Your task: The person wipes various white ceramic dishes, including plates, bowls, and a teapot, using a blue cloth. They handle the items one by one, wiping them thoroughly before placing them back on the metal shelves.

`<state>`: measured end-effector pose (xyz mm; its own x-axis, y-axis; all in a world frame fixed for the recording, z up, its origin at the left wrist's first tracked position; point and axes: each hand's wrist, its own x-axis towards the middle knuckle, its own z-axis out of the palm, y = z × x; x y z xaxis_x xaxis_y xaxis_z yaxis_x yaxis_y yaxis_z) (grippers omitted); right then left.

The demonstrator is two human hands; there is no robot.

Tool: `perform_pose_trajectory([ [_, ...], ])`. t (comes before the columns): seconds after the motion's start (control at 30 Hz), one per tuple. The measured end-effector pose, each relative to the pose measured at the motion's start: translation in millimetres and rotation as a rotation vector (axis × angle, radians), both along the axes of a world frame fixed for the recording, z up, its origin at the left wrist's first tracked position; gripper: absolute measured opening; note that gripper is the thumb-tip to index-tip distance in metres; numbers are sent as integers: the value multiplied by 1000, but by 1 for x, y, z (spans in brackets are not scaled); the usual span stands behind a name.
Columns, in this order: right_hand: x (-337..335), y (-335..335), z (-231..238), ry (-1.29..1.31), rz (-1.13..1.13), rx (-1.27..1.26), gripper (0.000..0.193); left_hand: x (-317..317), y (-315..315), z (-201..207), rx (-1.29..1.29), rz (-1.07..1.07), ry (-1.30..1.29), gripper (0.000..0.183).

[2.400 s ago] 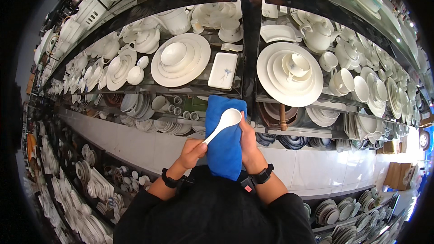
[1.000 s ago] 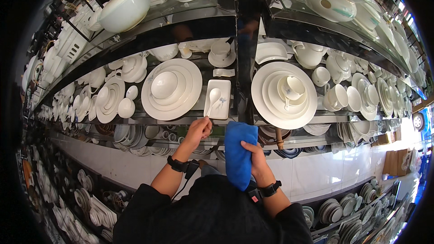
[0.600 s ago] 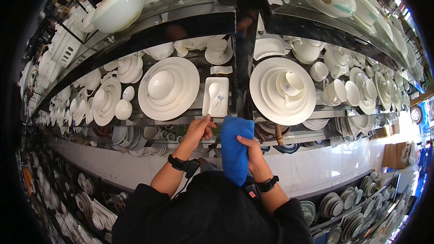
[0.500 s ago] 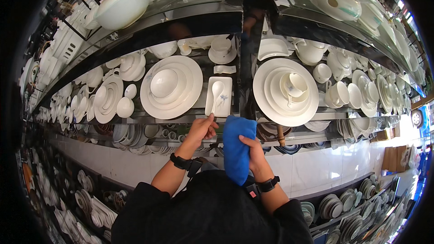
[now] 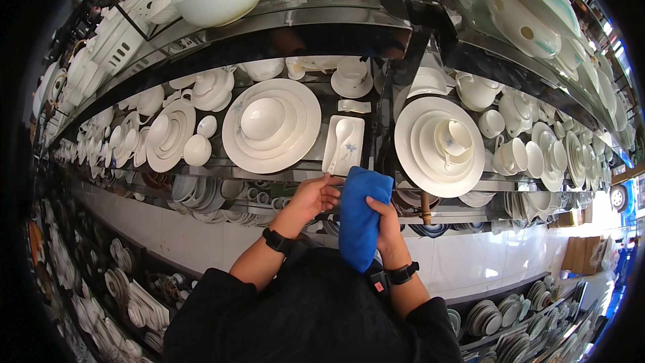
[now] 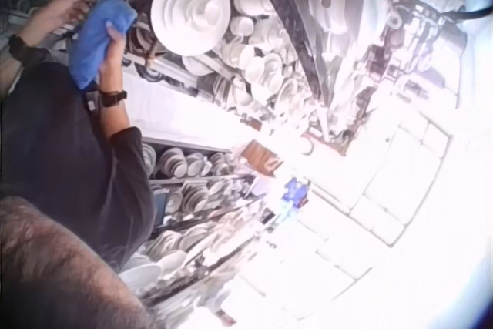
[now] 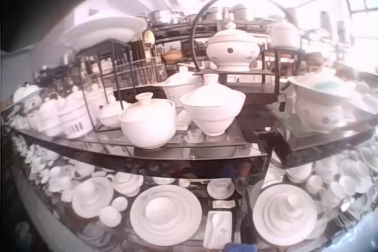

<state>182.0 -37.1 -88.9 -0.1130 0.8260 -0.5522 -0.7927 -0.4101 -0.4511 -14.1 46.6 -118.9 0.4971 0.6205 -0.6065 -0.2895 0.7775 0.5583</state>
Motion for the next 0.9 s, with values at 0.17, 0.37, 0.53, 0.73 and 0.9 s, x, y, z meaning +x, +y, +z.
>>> perform_pose_trajectory([
  [0.17, -6, 2, 5, -22, -7, 47, 43, -5, 4, 3, 22, -57, -27, 45],
  [0.37, -8, 6, 5, -26, -43, 51, 47, -61, 10, 44, 416, -132, 233, 30],
  [0.53, -28, 11, 23, -5, -65, 87, 50, -114, 49, 73, 1235, 349, 988, 54],
  [0.73, -56, 11, 34, -56, -55, 122, 53, -126, 97, 71, 1347, 66, 1319, 115],
  [0.9, -66, 13, 35, -71, -79, 124, 52, -127, 113, 59, 1327, 129, 1138, 109],
])
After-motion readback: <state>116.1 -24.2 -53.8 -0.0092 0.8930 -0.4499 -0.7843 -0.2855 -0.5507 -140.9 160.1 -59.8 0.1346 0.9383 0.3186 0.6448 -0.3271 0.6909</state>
